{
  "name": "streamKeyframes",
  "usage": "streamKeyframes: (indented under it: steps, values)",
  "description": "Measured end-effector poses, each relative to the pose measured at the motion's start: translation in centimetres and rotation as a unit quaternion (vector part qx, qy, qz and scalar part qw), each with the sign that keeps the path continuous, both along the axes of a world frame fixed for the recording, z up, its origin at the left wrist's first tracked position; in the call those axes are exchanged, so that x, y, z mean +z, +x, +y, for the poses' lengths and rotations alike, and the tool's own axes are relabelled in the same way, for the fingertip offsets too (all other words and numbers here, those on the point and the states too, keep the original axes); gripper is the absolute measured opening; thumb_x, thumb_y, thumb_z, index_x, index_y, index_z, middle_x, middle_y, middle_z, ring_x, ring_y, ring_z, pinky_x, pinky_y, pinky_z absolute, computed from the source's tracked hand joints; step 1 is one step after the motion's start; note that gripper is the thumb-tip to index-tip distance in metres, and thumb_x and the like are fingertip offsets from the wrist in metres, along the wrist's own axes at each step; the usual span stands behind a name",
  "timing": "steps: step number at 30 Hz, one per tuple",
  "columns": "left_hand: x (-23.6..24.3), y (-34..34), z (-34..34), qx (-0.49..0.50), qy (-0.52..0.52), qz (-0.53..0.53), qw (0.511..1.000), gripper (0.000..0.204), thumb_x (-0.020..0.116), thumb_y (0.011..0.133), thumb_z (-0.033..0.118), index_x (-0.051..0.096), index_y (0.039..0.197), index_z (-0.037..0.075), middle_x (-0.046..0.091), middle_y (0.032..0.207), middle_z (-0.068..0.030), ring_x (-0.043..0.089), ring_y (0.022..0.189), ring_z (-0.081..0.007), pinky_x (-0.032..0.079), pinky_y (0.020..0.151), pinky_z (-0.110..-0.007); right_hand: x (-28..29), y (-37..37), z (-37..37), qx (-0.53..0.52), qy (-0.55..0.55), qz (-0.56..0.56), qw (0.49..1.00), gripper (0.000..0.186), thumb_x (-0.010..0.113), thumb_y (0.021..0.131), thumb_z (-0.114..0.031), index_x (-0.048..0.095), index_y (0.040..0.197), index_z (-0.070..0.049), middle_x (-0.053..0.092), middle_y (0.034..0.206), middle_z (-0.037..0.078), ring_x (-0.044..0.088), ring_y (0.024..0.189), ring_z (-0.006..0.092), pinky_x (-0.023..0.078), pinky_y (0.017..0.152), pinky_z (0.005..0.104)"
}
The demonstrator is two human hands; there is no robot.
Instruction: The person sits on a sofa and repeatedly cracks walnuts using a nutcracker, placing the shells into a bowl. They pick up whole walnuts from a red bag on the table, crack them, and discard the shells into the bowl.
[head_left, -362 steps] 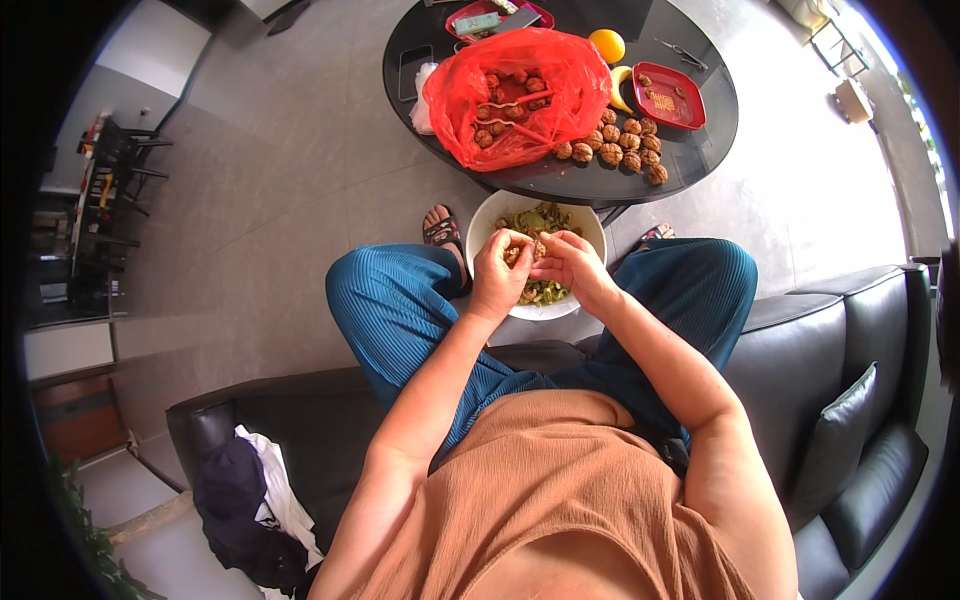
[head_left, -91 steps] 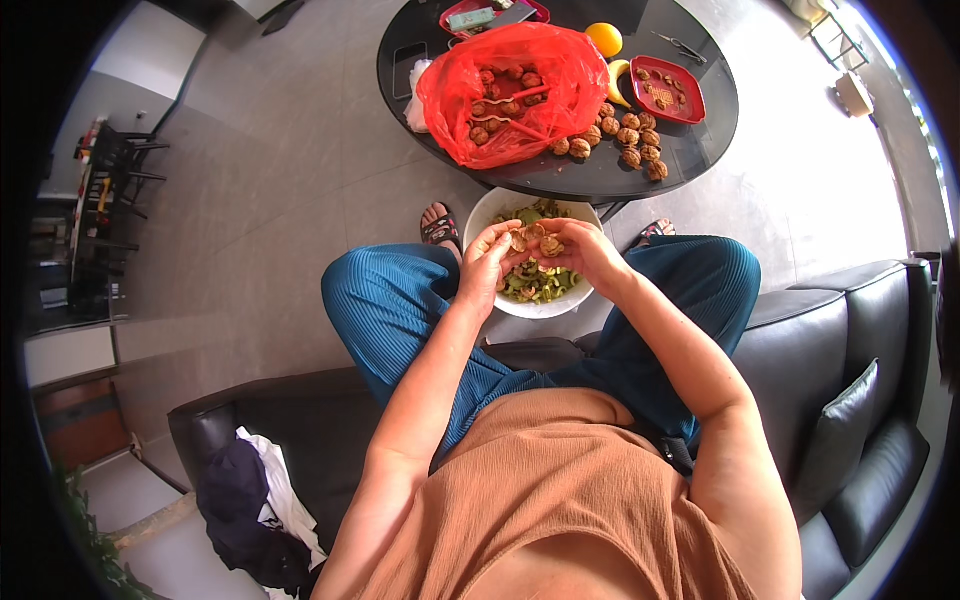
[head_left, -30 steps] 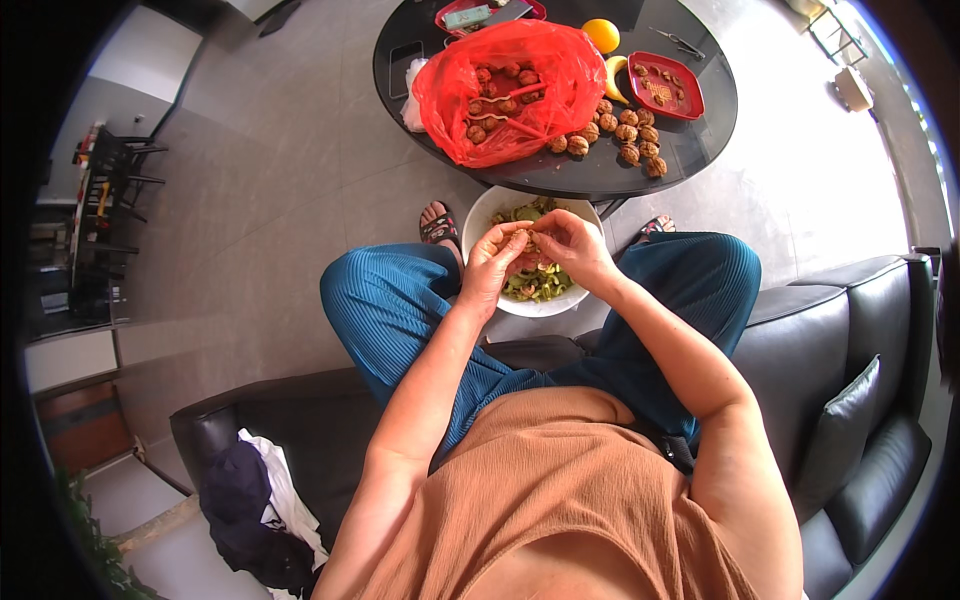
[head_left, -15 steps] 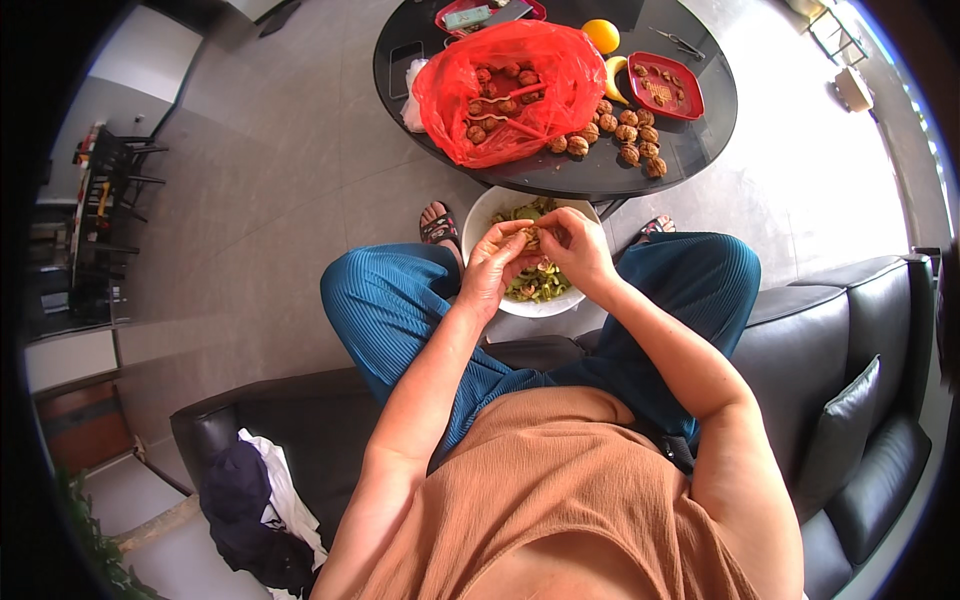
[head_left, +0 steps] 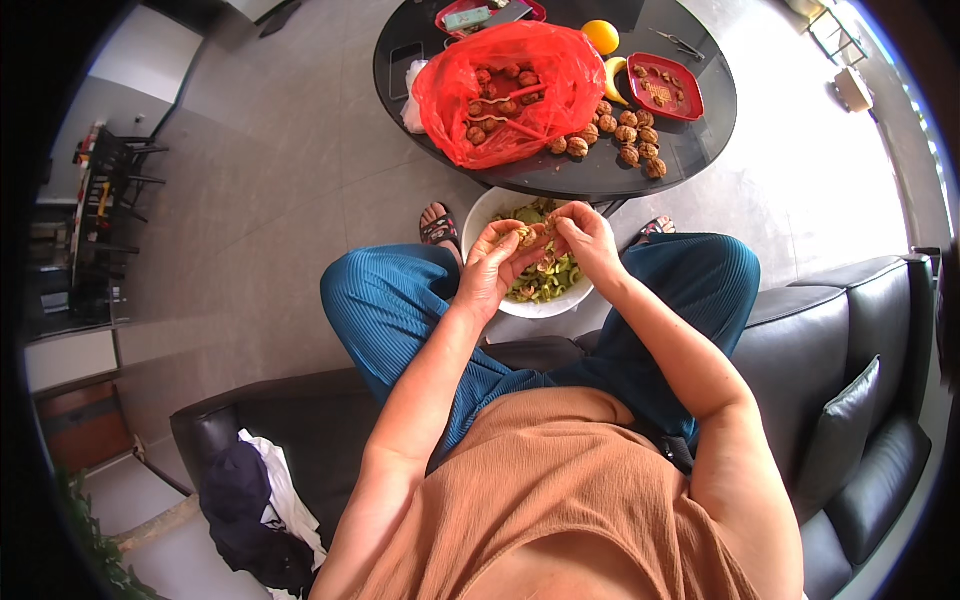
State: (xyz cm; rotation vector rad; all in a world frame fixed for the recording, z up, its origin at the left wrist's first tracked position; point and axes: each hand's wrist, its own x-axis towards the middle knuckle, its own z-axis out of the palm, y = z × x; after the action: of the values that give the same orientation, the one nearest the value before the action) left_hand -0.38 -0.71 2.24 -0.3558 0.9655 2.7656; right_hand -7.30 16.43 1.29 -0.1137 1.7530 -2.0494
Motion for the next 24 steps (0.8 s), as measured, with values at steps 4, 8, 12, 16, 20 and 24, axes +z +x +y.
streamKeyframes:
  steps: [4, 8, 12, 16, 20, 24]
  values:
    - [0.2, 0.0, -0.1, 0.019, -0.001, -0.013, 1.0, 0.017, 0.053, 0.098, 0.012, 0.052, 0.114, 0.005, 0.061, 0.121, -0.0209, 0.06, 0.115, -0.0304, 0.05, 0.101, -0.04, 0.8, 0.1, -0.1, 0.001, -0.051, -0.09, 0.995, 0.012, 0.049, 0.096, -0.01, 0.057, 0.101, -0.002, 0.064, 0.082, 0.005, 0.059, 0.061, 0.0105, 0.052, 0.058, 0.0231]
    - [0.3, 0.0, -0.1, 0.026, -0.008, -0.01, 1.0, 0.018, 0.053, 0.098, 0.012, 0.051, 0.115, 0.005, 0.061, 0.12, -0.0202, 0.061, 0.114, -0.0298, 0.05, 0.101, -0.04, 1.1, -0.1, 0.1, 0.017, -0.086, -0.118, 0.989, 0.013, 0.053, 0.095, -0.013, 0.057, 0.102, -0.003, 0.065, 0.089, 0.006, 0.061, 0.07, 0.0105, 0.053, 0.062, 0.0236]
    - [-0.3, 0.0, -0.2, 0.024, -0.029, -0.005, 0.999, 0.018, 0.055, 0.098, 0.013, 0.051, 0.114, 0.006, 0.062, 0.117, -0.0175, 0.062, 0.112, -0.0265, 0.051, 0.099, -0.039, 2.2, 0.1, -0.2, 0.06, -0.044, -0.083, 0.994, 0.019, 0.061, 0.09, -0.014, 0.058, 0.104, -0.003, 0.065, 0.094, 0.006, 0.062, 0.077, 0.0121, 0.053, 0.067, 0.0259]
    - [-0.6, 0.1, -0.1, 0.01, -0.058, -0.009, 0.998, 0.021, 0.059, 0.096, 0.014, 0.052, 0.114, 0.007, 0.063, 0.113, -0.012, 0.064, 0.105, -0.0208, 0.053, 0.094, -0.036, 2.2, 1.3, -0.9, 0.06, 0.17, 0.202, 0.963, 0.029, 0.071, 0.08, -0.014, 0.061, 0.105, -0.003, 0.064, 0.092, 0.01, 0.063, 0.076, 0.0192, 0.051, 0.07, 0.0319]
    - [-0.6, 0.3, -0.1, 0.003, -0.064, -0.015, 0.998, 0.021, 0.062, 0.094, 0.014, 0.052, 0.112, 0.007, 0.062, 0.109, -0.008, 0.064, 0.1, -0.0173, 0.054, 0.091, -0.034, 3.0, 1.6, -1.1, 0.068, 0.23, 0.268, 0.933, 0.029, 0.072, 0.076, -0.012, 0.063, 0.102, 0.0, 0.063, 0.092, 0.014, 0.064, 0.08, 0.0242, 0.052, 0.073, 0.0315]
    - [-0.5, 0.2, -0.1, 0.002, -0.058, -0.016, 0.998, 0.019, 0.061, 0.095, 0.014, 0.052, 0.11, 0.007, 0.062, 0.107, -0.0078, 0.065, 0.099, -0.0176, 0.056, 0.09, -0.035, 2.2, 1.4, -1.1, 0.055, 0.205, 0.287, 0.934, 0.027, 0.07, 0.079, -0.011, 0.064, 0.102, 0.0, 0.064, 0.094, 0.014, 0.064, 0.081, 0.025, 0.052, 0.074, 0.0325]
